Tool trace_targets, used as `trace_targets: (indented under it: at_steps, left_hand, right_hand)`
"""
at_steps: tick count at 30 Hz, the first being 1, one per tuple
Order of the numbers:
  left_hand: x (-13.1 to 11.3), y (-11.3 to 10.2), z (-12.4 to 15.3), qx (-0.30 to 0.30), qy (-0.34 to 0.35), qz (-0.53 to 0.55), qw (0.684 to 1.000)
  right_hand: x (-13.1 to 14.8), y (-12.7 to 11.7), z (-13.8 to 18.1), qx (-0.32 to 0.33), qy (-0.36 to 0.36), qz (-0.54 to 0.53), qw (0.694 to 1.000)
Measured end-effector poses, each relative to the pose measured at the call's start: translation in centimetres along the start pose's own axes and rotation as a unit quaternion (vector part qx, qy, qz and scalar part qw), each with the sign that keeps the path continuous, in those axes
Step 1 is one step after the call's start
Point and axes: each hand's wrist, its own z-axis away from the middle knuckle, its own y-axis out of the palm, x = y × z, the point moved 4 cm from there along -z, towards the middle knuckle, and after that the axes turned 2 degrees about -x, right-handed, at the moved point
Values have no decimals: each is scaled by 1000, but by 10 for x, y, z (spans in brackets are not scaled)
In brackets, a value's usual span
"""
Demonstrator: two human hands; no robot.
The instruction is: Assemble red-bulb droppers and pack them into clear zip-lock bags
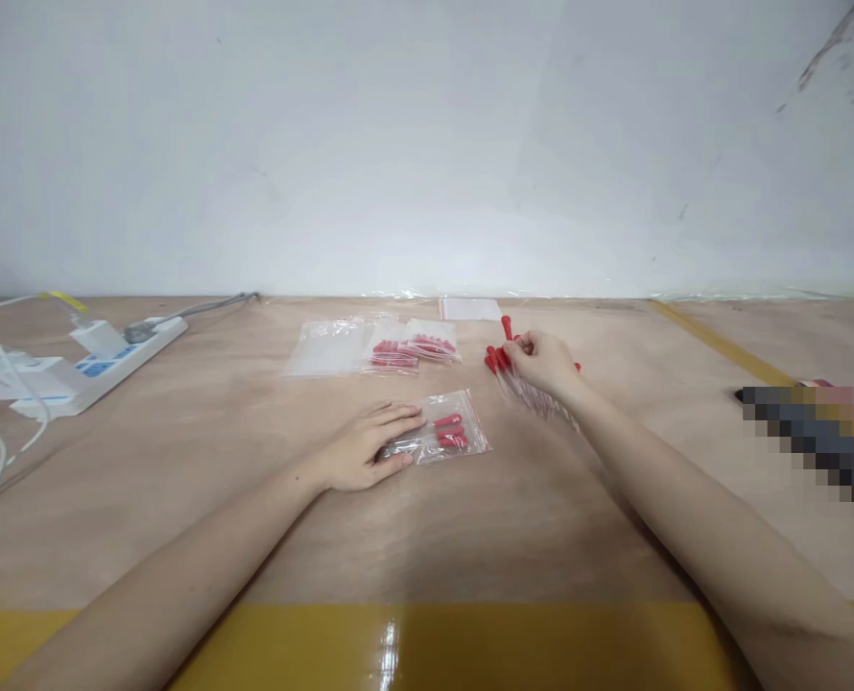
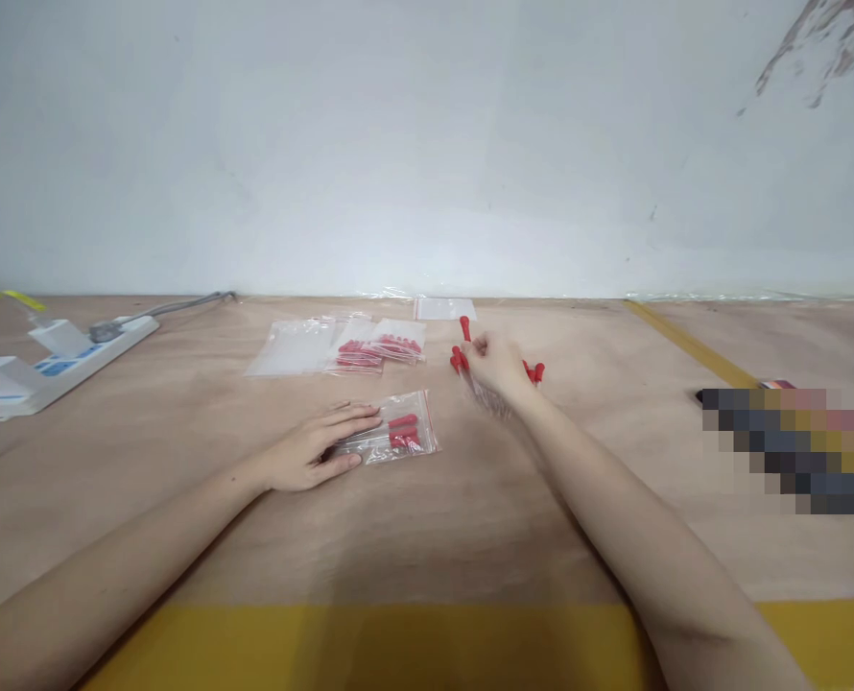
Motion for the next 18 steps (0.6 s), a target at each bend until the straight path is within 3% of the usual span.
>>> trace_targets:
  at_steps: [6, 12, 18]
  left_hand:
    - [-2, -2, -1, -3, 3, 3, 1000]
    - [0, -1, 0, -3, 0, 6, 1000]
    - [-2, -1, 0, -2, 5, 4, 1000]
  right_hand:
    - [3, 22, 38, 55, -15, -303, 951]
    - [6, 34, 54, 49, 60, -398, 914]
    - [10, 50, 64, 37, 127, -503, 854]
